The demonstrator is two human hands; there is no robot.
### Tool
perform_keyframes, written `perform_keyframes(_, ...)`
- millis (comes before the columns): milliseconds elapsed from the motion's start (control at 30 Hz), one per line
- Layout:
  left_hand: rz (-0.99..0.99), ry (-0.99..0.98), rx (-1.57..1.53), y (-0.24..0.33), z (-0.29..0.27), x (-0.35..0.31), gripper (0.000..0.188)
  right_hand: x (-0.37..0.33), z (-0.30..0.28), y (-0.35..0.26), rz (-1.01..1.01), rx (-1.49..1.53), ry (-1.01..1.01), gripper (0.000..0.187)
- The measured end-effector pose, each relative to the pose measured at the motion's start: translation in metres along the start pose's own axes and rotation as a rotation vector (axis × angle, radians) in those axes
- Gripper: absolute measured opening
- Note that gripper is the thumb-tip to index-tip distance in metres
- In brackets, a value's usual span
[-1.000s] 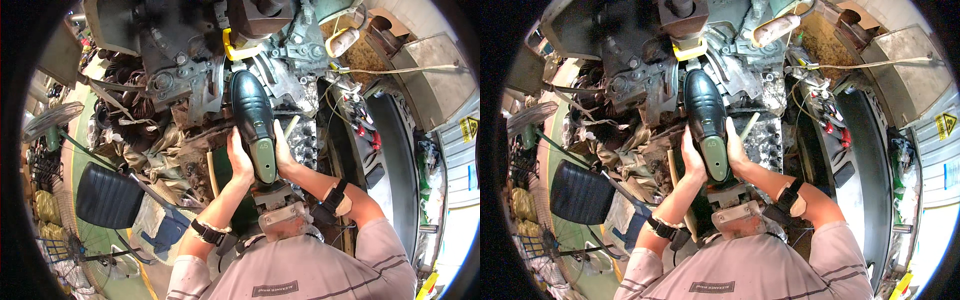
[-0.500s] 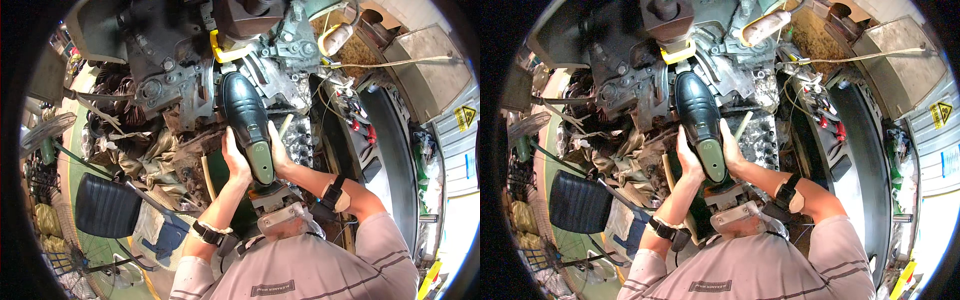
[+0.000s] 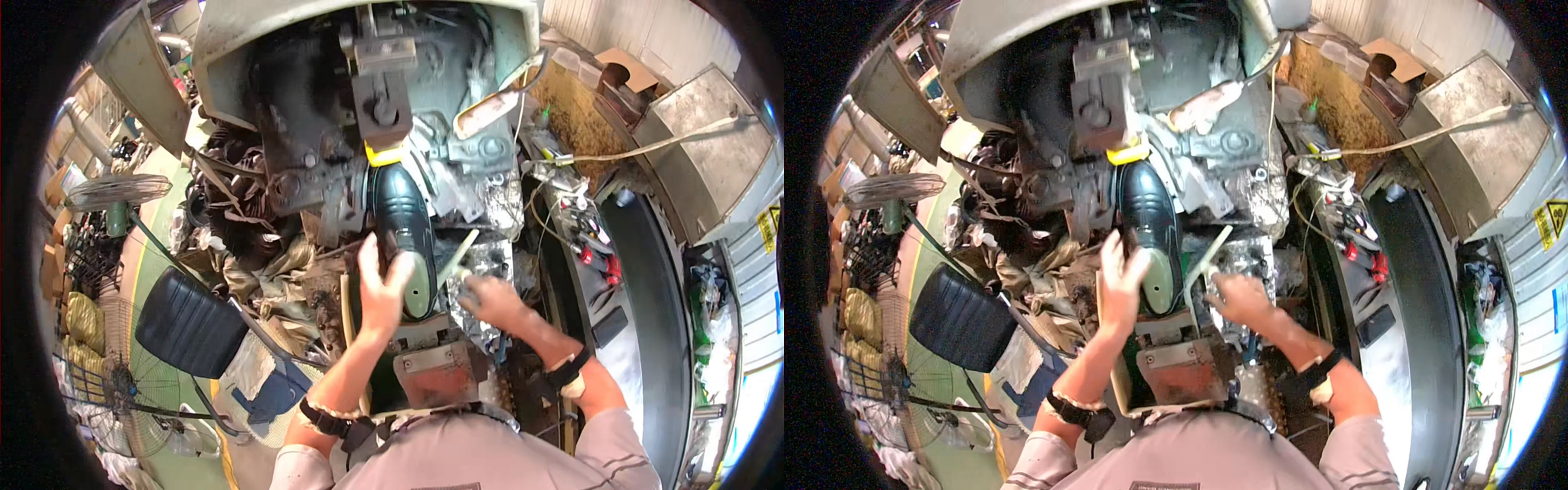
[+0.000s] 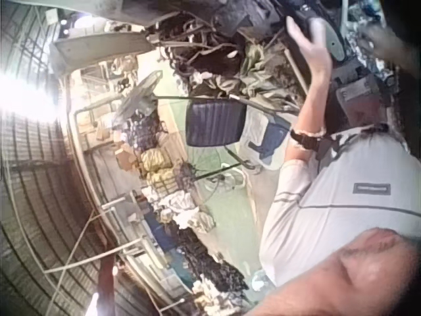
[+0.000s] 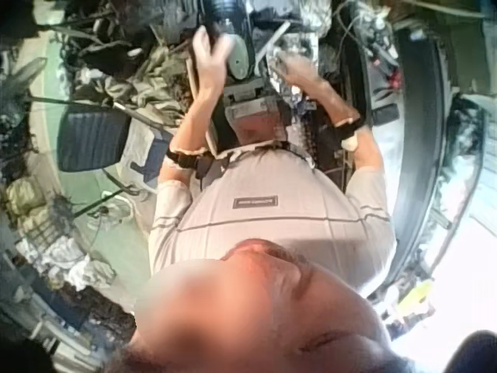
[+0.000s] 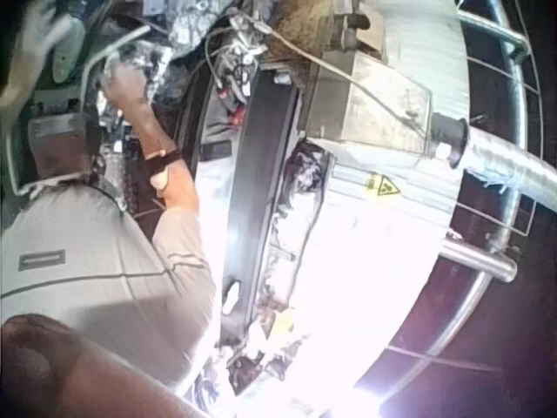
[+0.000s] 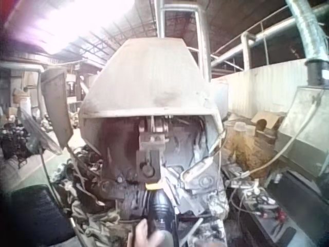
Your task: Operating a lasting machine to pull and shape leather shoe uppers over a mold or last.
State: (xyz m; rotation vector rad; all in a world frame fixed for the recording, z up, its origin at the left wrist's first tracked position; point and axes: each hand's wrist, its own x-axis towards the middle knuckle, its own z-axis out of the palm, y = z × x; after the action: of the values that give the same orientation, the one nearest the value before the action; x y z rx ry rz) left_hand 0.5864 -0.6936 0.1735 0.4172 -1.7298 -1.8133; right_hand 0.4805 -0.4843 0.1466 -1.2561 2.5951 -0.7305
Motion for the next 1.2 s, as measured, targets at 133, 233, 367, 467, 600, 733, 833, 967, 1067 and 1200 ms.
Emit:
perform_keyframes(133, 0.266, 0.068, 0.656, 0.002, 0.039, -0.016, 0.11, -0.018, 0.019, 0.016, -0.065, -0.054, 0.086, 0.028)
perform_keyframes(233, 0.235, 0.102, 0.667, -0.006, 0.041, -0.014, 0.108, -0.015, 0.02, 0.01, -0.058, -0.084, 0.187, 0.024)
perform_keyframes(367, 0.223, 0.104, 0.63, -0.007, 0.044, -0.017, 0.106, -0.016, 0.016, 0.009, 0.005, 0.022, 0.247, 0.024)
perform_keyframes(467, 0.175, 0.105, 0.596, -0.005, 0.043, -0.02, 0.103, -0.016, 0.026, 0.019, -0.037, 0.02, 0.319, 0.022)
perform_keyframes(600, 0.205, 0.116, 0.626, -0.012, 0.042, -0.021, 0.103, -0.019, 0.018, 0.016, 0.011, 0.082, 0.354, 0.022)
perform_keyframes(733, 0.164, 0.11, 0.624, -0.009, 0.039, -0.024, 0.104, -0.019, 0.025, 0.011, -0.04, 0.117, 0.351, 0.028)
perform_keyframes(833, 0.199, 0.135, 0.698, -0.015, 0.046, -0.018, 0.107, -0.018, 0.01, 0.011, 0.057, 0.113, 0.25, 0.029)
perform_keyframes(967, 0.217, 0.141, 0.679, -0.017, 0.042, -0.017, 0.107, -0.016, 0.014, 0.011, 0.05, 0.122, 0.279, 0.029)
perform_keyframes(1067, 0.178, 0.123, 0.662, -0.012, 0.045, -0.018, 0.104, -0.017, 0.015, 0.011, 0.034, 0.141, 0.312, 0.028)
perform_keyframes(1200, 0.18, 0.138, 0.691, -0.008, 0.038, -0.022, 0.101, -0.015, 0.028, 0.013, -0.03, 0.08, 0.356, 0.023)
